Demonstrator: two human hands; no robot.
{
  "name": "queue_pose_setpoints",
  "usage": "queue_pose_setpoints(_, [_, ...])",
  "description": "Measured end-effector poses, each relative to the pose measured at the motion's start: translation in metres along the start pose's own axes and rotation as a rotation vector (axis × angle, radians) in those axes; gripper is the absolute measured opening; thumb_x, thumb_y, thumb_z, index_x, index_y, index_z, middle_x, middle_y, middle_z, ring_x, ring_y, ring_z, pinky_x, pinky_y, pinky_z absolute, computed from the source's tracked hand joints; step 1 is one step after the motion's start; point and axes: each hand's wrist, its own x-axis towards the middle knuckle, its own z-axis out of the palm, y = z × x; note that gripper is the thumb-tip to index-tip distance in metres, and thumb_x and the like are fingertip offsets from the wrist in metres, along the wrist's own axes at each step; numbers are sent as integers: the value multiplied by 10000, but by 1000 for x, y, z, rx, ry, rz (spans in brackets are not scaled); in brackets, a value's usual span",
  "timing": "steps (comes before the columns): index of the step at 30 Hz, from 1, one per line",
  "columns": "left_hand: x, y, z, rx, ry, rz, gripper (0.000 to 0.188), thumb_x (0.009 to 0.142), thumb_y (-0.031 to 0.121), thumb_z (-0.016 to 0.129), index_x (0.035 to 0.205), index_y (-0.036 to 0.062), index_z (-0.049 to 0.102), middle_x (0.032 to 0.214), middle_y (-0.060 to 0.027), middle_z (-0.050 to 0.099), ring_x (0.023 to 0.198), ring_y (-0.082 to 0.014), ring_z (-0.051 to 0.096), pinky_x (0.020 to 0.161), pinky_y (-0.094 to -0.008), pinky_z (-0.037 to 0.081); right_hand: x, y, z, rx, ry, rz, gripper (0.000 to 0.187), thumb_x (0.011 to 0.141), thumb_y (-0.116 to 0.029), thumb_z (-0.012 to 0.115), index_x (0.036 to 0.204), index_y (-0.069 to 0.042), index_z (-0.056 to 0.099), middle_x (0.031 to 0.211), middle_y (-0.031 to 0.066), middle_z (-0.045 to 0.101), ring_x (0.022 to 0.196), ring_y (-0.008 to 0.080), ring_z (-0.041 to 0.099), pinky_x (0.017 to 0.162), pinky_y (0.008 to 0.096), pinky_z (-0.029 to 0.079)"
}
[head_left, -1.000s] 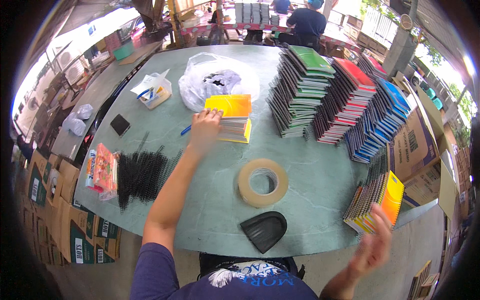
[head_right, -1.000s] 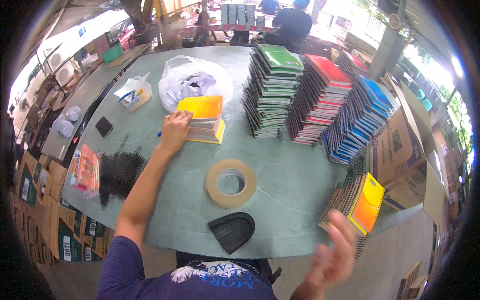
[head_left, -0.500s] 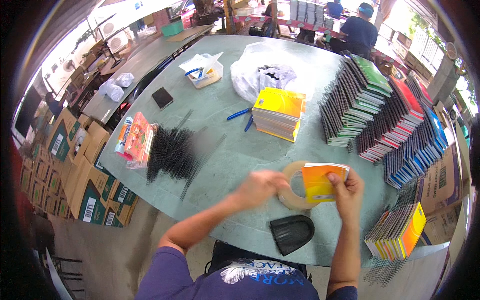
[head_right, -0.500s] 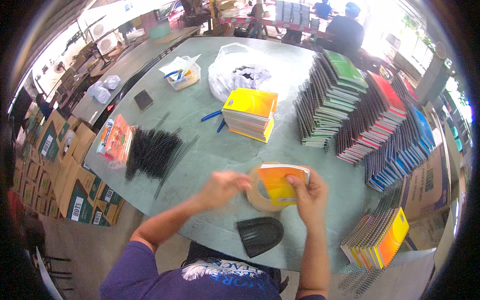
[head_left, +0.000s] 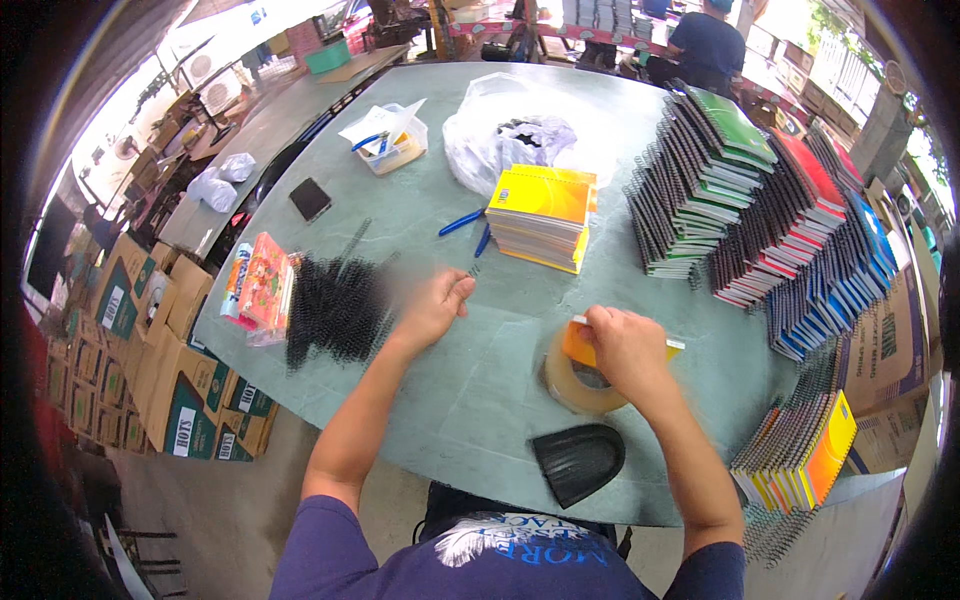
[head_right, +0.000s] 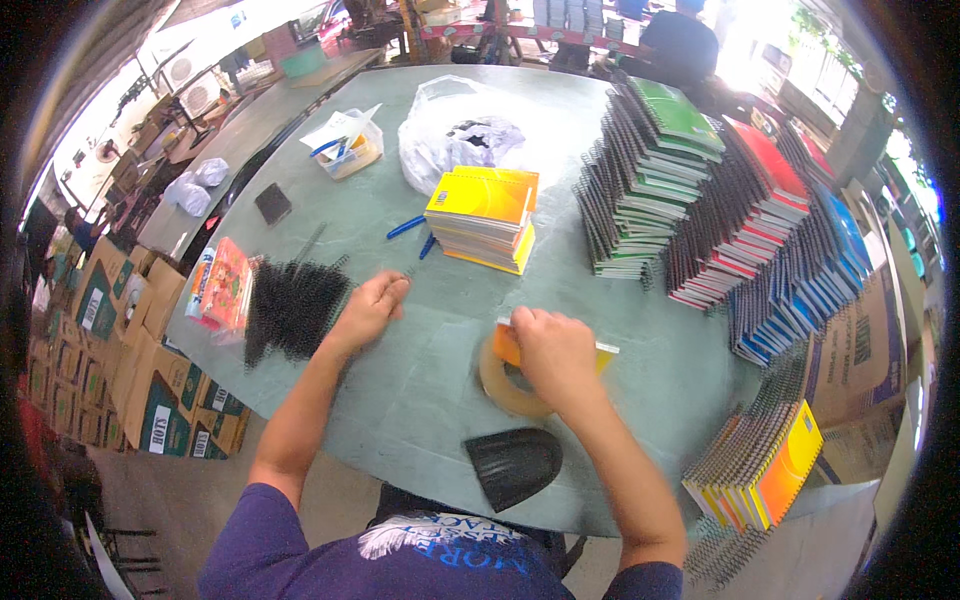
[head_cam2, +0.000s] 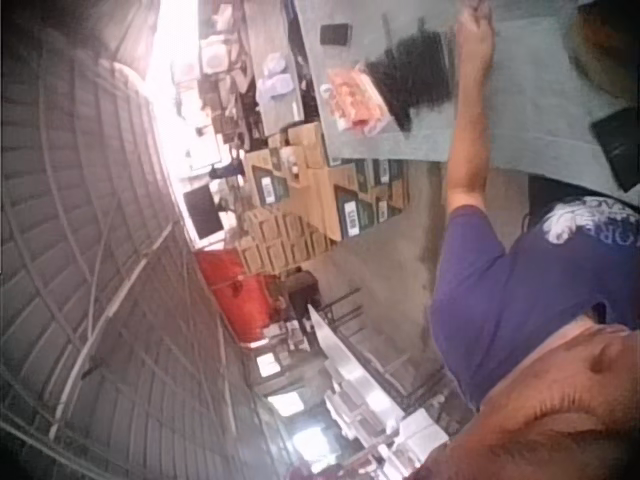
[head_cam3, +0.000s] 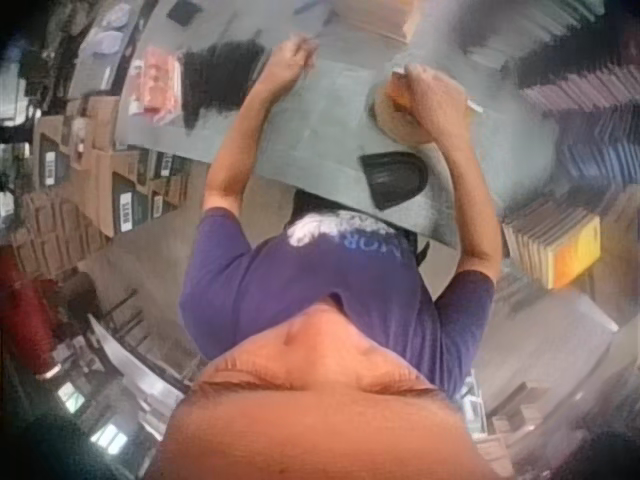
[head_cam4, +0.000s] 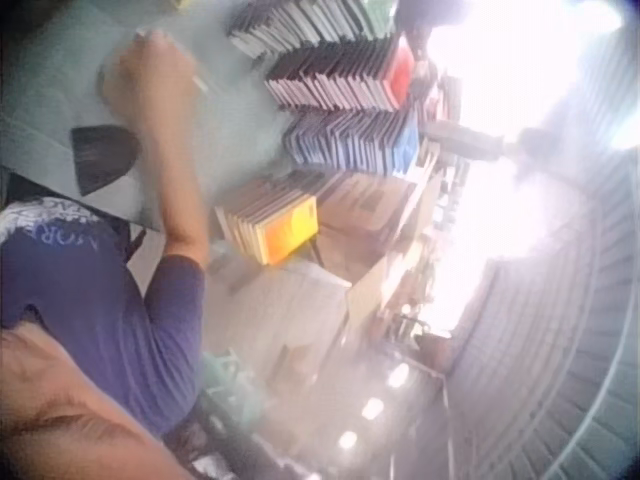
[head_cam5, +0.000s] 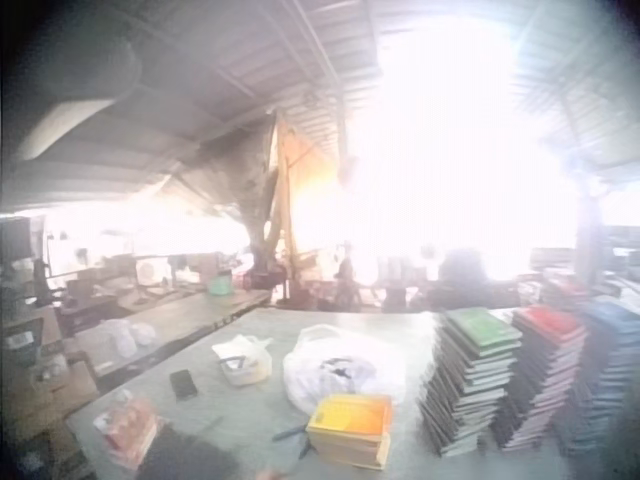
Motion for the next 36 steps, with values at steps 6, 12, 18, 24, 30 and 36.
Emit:
queue_pose_setpoints(6, [-28,34,30,-205,-198,229,266,894,236,588,1005,-5,618,724,-70,599,647,-112,555,578,-252,450,4,2,-19,515,3,86,145,800,-155,647,902,-52,661,774,131,659,708,294,644,638,356,496])
queue_pose_setpoints(12, [-47,56,61,15,50,548,163,824,126,674,933,9,639,810,-91,618,675,-125,580,600,-260,477,0,1,-19,532,-4,132,156,817,-183,606,937,-111,676,815,140,658,747,326,632,663,427,488])
queue_pose_setpoints(18, [-54,62,67,41,183,592,144,786,86,684,900,17,629,775,-110,594,618,-177,596,537,-297,486,-3,-1,-18,512,10,45,141,806,-91,621,934,-51,662,849,139,663,752,312,644,657,349,501])
queue_pose_setpoints(24, [-43,59,62,181,194,598,224,751,98,729,934,31,618,727,-88,566,603,-168,555,560,-290,467,-9,-15,-14,332,143,-76,118,778,-109,594,889,-103,635,820,82,648,787,274,628,653,403,485])
queue_pose_setpoints(30, [-44,61,29,168,-34,548,273,786,208,687,995,69,580,756,-128,565,687,-269,580,633,-362,476,-7,-21,-8,312,246,-104,86,773,-122,614,857,-109,602,794,74,634,763,265,612,642,409,468])
queue_pose_setpoints(36, [-39,59,24,164,-218,359,206,789,169,681,935,47,604,828,-125,567,691,-249,570,640,-346,473,-7,-21,-11,540,210,17,98,789,-141,634,858,-86,591,787,78,610,749,295,598,639,414,459])
